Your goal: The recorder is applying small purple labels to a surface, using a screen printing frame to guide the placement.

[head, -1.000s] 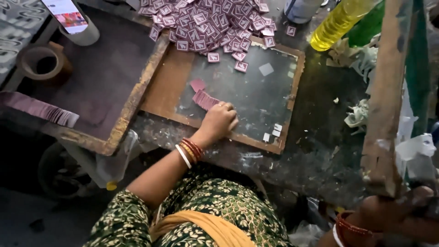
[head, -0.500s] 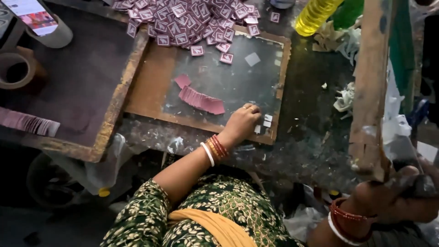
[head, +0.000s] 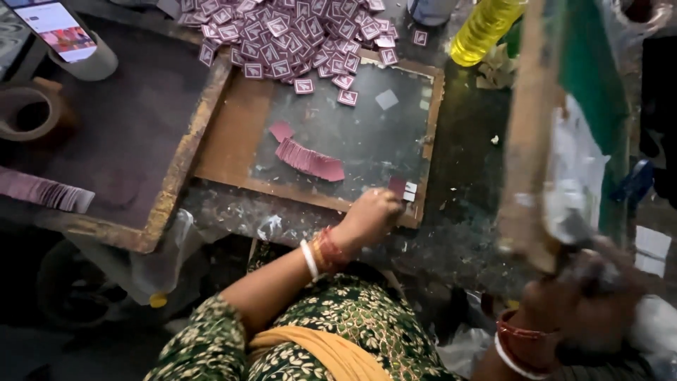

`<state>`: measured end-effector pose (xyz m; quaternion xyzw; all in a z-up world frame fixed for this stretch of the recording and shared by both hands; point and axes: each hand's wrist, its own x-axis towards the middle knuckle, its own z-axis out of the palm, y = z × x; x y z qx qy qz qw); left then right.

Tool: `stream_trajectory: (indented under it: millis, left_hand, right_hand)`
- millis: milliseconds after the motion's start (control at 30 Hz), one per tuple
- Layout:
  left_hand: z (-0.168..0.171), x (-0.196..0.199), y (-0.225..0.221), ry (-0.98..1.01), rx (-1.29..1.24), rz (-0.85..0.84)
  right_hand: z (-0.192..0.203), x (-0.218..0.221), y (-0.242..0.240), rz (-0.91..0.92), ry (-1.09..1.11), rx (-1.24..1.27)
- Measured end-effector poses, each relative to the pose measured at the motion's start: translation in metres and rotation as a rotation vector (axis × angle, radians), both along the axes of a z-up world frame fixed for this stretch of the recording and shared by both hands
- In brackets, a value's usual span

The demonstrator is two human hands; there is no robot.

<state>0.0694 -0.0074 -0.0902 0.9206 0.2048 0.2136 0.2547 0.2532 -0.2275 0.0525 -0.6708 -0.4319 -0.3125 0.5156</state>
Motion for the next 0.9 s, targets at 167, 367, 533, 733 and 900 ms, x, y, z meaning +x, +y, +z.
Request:
stream_trajectory:
  millis: [167,367,533,733,900]
  left_hand:
    - [0.047,-0.059,-0.024,-0.403,-0.844,-0.161]
    - [-0.001,-0.084,-0.021,0.32,-0.368,0.29]
    - [-0.01,-0.081,-0.008,0.4,-0.218,0.213]
    - [0.008,-0.078,-0.003,0.471,-0.262,0.219]
    - [0.034,-0.078,0.0,0.447,-0.326,0.29]
  right_hand:
    - [-0.04,-0.025,0.011,0.367,0.413,-0.317]
    - [-0.038,-0.043,0.111,0.528,0.111,-0.913]
    - [-0.07,-0.007,0.177,0.637,0.026,-0.882]
    - [-0.102,-0.042,0.124,0.632,0.017,-0.778]
    - [-0.073,-0.072,0.073,0.655,0.065,-0.782]
